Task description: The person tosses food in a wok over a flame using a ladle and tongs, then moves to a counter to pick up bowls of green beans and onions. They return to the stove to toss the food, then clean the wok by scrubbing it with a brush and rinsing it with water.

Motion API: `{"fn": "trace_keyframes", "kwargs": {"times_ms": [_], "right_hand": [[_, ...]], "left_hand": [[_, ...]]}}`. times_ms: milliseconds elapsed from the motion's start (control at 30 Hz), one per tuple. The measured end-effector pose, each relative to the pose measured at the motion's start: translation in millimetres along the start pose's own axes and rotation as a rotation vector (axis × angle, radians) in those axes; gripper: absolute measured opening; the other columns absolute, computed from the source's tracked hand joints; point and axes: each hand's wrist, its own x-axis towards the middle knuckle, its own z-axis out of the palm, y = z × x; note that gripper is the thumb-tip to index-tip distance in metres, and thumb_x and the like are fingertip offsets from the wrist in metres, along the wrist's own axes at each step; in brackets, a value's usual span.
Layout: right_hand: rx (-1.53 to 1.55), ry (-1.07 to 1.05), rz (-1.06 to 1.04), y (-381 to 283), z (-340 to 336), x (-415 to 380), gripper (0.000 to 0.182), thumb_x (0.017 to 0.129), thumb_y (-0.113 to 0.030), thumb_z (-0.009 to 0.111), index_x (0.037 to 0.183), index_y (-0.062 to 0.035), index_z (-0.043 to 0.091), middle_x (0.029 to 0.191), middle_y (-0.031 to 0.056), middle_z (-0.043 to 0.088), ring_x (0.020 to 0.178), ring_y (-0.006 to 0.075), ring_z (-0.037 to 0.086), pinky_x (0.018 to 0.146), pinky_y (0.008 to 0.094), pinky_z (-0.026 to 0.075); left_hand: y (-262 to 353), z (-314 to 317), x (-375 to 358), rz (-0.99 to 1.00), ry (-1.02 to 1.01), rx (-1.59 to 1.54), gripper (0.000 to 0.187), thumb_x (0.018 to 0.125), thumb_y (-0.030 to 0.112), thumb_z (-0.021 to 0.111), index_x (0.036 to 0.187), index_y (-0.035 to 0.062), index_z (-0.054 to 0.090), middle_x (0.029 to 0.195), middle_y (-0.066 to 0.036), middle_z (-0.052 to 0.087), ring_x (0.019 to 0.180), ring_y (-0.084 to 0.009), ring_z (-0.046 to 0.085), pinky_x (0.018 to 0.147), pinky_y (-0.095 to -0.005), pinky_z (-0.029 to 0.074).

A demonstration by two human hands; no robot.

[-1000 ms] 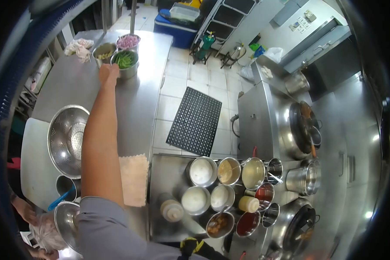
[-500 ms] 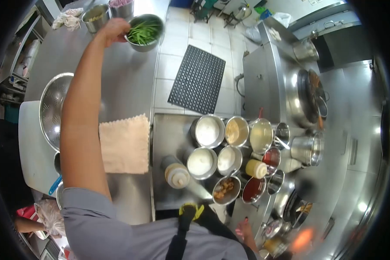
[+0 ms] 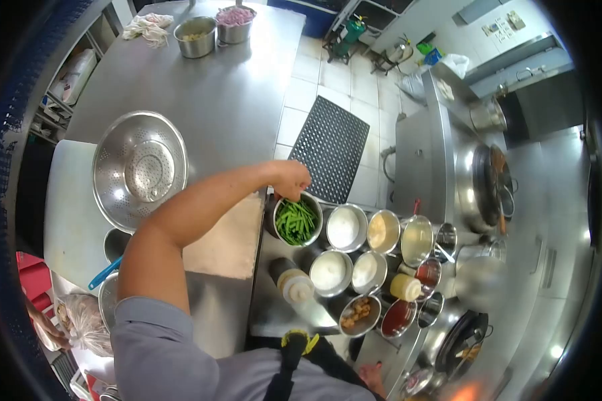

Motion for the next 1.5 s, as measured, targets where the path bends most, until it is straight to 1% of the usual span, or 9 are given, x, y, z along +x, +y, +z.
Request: {"fn": "trace_keyframes", "kwargs": {"times_ms": [167, 267, 367, 467, 533, 600, 867, 1267, 1500], "right_hand": [[-0.295, -0.033, -0.048, -15, -6, -9, 0.121, 0.065, -0.097, 0.007, 0.127, -0.0023, 0.05, 0.115, 0.0204, 0.06, 0.089, 0.0424, 0.06, 0.075, 0.0559, 0.047], [0.256, 0.131, 0.229, -7, 5, -2, 0.115, 0.07, -0.094, 0.007, 0.127, -0.0026, 0.05, 0.112, 0.0195, 0.061, 0.087, 0.0415, 0.061, 0.075, 0.0553, 0.048], [0.235, 0.147, 0.175, -28, 11, -7, 0.112, 0.071, -0.091, 0.01, 0.126, -0.0025, 0.05, 0.112, 0.0197, 0.061, 0.088, 0.0417, 0.061, 0.076, 0.0551, 0.048], [0.221, 0.141, 0.138, -47, 19, -17, 0.109, 0.071, -0.089, 0.012, 0.125, -0.0024, 0.051, 0.112, 0.02, 0.061, 0.088, 0.0418, 0.06, 0.076, 0.0549, 0.047], [0.227, 0.142, 0.122, -53, 23, -24, 0.107, 0.072, -0.087, 0.014, 0.125, -0.0023, 0.051, 0.112, 0.0202, 0.061, 0.089, 0.0419, 0.06, 0.077, 0.0548, 0.047], [0.244, 0.147, 0.108, -62, 30, -29, 0.104, 0.072, -0.085, 0.015, 0.124, -0.0022, 0.051, 0.112, 0.0203, 0.061, 0.089, 0.042, 0.06, 0.077, 0.0546, 0.047], [0.277, 0.17, 0.116, -86, 46, -44, 0.096, 0.075, -0.079, 0.021, 0.122, -0.002, 0.052, 0.111, 0.021, 0.061, 0.09, 0.0424, 0.06, 0.079, 0.0541, 0.047], [0.274, 0.164, 0.116, -99, 49, -49, 0.082, 0.078, -0.069, 0.031, 0.119, -0.0015, 0.054, 0.111, 0.022, 0.061, 0.092, 0.043, 0.059, 0.082, 0.0534, 0.046], [0.293, 0.167, 0.099, -101, 53, -53, 0.075, 0.08, -0.063, 0.036, 0.117, -0.0013, 0.055, 0.11, 0.0226, 0.061, 0.093, 0.0434, 0.059, 0.083, 0.0529, 0.046]], "left_hand": [[0, 3, 15, 0.096, -0.067, 0.233, 0.014, 0.065, 0.014, 0.066, 0.072, 0.0018, 0.061, 0.072, -0.015, 0.064, 0.072, -0.0325, 0.064, 0.064, -0.0447, 0.049], [-2, -3, 23, 0.038, -0.159, 0.189, 0.021, 0.069, 0.021, 0.071, 0.078, 0.0024, 0.067, 0.076, -0.015, 0.066, 0.075, -0.0323, 0.065, 0.068, -0.0437, 0.051], [12, -73, 18, -0.108, -0.112, 0.231, 0.029, 0.081, 0.03, 0.064, 0.084, 0.0016, 0.069, 0.084, -0.017, 0.068, 0.081, -0.0319, 0.066, 0.072, -0.0447, 0.051], [-80, -163, 33, -0.263, 0.567, 0.158, 0.023, 0.077, 0.013, 0.056, 0.084, -0.0047, 0.068, 0.088, -0.022, 0.069, 0.07, -0.0346, 0.069, 0.055, -0.0425, 0.057], [-142, -193, 19, -0.573, 1.092, 0.299, 0.023, 0.079, 0.014, 0.057, 0.092, 0.0013, 0.071, 0.09, -0.022, 0.07, 0.089, -0.0336, 0.069, 0.075, -0.045, 0.057], [-162, -211, -12, -0.866, 1.013, 0.329, 0.023, 0.081, 0.011, 0.058, 0.098, 0.0047, 0.071, 0.109, -0.017, 0.068, 0.102, -0.0314, 0.067, 0.086, -0.0438, 0.054], [-189, -218, -43, -0.908, 0.774, 0.519, 0.035, 0.086, 0.012, 0.056, 0.119, 0.0016, 0.057, 0.133, -0.015, 0.052, 0.125, -0.0318, 0.051, 0.101, -0.0405, 0.045], [-188, -225, -22, -0.618, 0.83, 0.586, 0.018, 0.084, 0.002, 0.054, 0.097, 0.0016, 0.065, 0.094, -0.02, 0.067, 0.094, -0.0362, 0.066, 0.085, -0.0435, 0.053], [-160, -299, -10, -0.153, 1.563, 0.521, 0.016, 0.086, 0.004, 0.047, 0.092, 0.0053, 0.062, 0.094, -0.023, 0.064, 0.091, -0.0391, 0.064, 0.077, -0.0476, 0.05]]}}
